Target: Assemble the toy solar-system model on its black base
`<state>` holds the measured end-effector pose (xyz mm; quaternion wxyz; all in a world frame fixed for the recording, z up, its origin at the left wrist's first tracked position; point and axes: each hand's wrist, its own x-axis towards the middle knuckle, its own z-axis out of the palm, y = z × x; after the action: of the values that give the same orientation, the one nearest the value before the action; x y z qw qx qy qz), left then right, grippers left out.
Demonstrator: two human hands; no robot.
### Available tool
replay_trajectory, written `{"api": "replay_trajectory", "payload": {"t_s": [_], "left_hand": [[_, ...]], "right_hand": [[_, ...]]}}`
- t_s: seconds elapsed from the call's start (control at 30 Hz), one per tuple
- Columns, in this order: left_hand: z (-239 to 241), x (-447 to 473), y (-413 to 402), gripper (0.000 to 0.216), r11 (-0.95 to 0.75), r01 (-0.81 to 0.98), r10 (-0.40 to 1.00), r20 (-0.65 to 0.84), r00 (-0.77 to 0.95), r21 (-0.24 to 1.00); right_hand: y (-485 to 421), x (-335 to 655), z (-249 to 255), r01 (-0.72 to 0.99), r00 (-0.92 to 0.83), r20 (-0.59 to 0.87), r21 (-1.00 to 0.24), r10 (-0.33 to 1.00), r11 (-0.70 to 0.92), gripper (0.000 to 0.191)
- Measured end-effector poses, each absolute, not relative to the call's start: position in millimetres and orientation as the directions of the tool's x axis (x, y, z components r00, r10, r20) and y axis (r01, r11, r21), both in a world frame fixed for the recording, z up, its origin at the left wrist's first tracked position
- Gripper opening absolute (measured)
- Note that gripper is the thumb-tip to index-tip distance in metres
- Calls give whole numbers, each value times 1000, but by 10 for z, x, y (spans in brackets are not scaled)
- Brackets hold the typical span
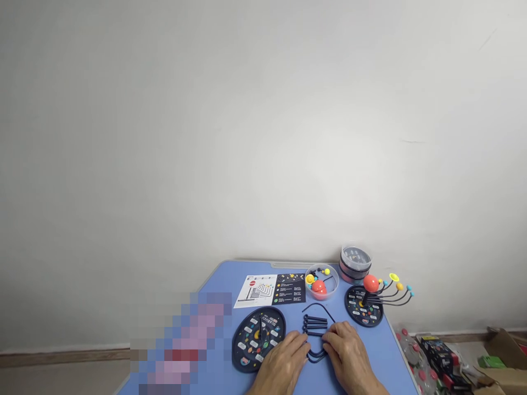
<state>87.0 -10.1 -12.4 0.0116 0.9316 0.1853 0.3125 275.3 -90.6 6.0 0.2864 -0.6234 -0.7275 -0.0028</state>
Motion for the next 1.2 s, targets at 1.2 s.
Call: {"api": "replay_trajectory", "payload": {"t_s": [1.2], "left_hand": [[-122,825,-107,23,-958,243,275,745,608,155]], "right_hand": [[-262,2704,606,956,291,-16,-12,956,-292,34]]}}
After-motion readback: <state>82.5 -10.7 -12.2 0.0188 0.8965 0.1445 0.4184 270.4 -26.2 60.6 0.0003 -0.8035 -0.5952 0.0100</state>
